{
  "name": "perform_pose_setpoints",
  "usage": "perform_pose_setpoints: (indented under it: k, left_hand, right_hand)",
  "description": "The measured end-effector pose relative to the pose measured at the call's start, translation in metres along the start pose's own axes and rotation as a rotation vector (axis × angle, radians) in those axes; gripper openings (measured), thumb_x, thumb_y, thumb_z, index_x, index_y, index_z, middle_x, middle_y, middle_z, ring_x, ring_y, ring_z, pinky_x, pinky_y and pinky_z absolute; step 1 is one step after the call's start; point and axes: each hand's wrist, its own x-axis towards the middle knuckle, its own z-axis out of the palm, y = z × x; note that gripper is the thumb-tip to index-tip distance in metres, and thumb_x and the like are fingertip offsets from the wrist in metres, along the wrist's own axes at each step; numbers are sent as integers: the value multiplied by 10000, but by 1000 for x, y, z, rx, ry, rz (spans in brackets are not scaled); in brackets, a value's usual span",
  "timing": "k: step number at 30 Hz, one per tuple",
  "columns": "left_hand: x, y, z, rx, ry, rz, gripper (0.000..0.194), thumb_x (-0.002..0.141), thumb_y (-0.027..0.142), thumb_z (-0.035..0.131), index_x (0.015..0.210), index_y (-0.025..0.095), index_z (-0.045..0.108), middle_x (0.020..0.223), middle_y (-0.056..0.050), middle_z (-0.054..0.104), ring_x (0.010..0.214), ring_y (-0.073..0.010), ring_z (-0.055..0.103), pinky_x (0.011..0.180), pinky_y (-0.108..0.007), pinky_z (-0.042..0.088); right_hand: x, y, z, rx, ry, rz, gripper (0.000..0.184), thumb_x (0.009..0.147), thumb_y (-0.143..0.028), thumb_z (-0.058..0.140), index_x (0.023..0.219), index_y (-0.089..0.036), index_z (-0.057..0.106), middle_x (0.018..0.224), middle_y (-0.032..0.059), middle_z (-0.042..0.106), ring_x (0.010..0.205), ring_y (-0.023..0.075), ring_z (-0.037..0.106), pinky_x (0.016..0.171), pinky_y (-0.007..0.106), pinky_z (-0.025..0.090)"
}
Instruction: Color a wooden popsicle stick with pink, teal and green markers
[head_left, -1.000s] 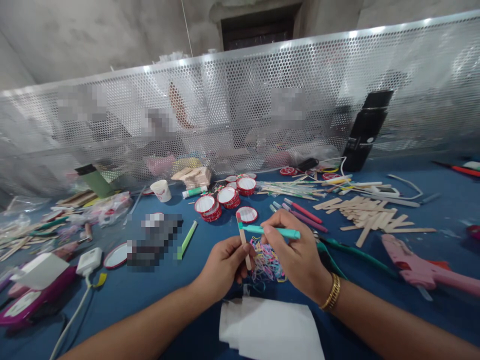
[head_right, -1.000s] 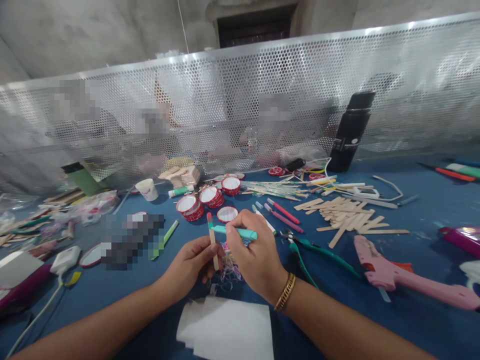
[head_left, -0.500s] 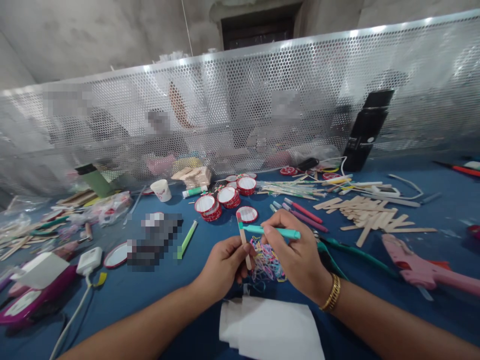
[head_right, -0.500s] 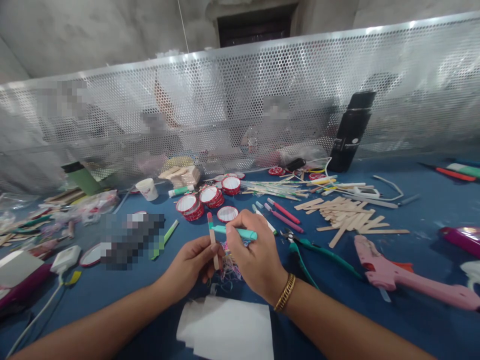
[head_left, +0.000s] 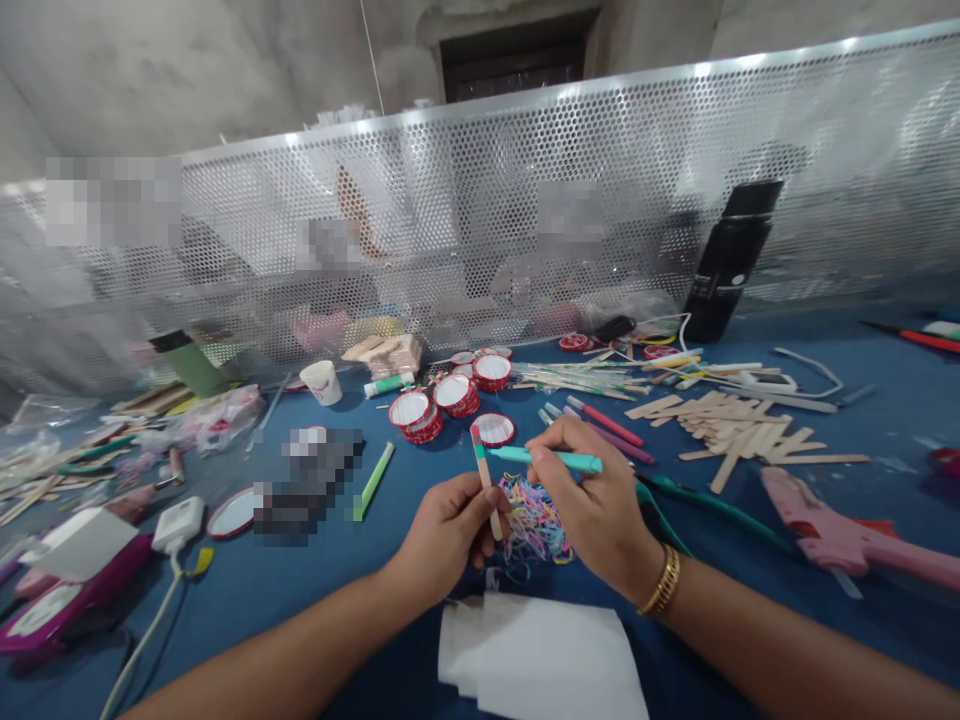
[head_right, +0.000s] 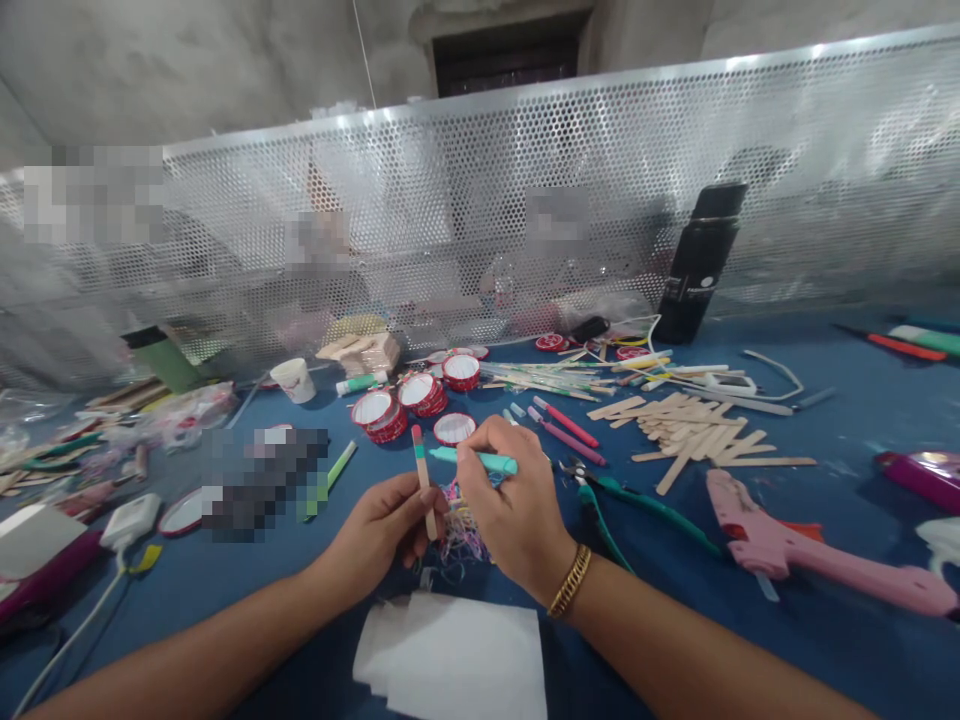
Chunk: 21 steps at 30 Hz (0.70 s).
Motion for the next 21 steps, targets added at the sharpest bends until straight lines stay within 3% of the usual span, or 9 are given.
perform_pose_setpoints:
  k: [10, 16, 21]
  left_hand:
    - [0, 0, 1, -10, -17, 6, 468, 763, 610, 651, 784, 145, 601, 573, 28, 555, 423, -53, 448, 372, -145, 353]
    - [0, 0, 0, 6, -9, -4, 456, 771, 600, 646, 786, 146, 602, 586, 21, 566, 429, -56, 456, 374, -145, 357]
    - [0, -1, 0, -4, -20, -1, 431, 789, 581, 638, 786, 152, 599, 591, 25, 559, 430, -53, 451, 372, -140, 348]
  right_hand:
    - [-1, -2, 2, 31, -50, -9, 214, 906, -242, 482, 704, -215, 546, 668, -8, 578, 665, 155, 523, 657, 310, 378]
    - [-1, -1, 1, 2, -3, -16, 229, 904, -243, 479, 686, -218, 544, 665, -8, 579, 682, 161, 525, 666, 314, 377]
    - [-3, 0, 2, 44, -58, 10, 198, 907, -248, 485, 720, -220, 545, 682, -8, 591, 669, 156, 525, 650, 309, 376]
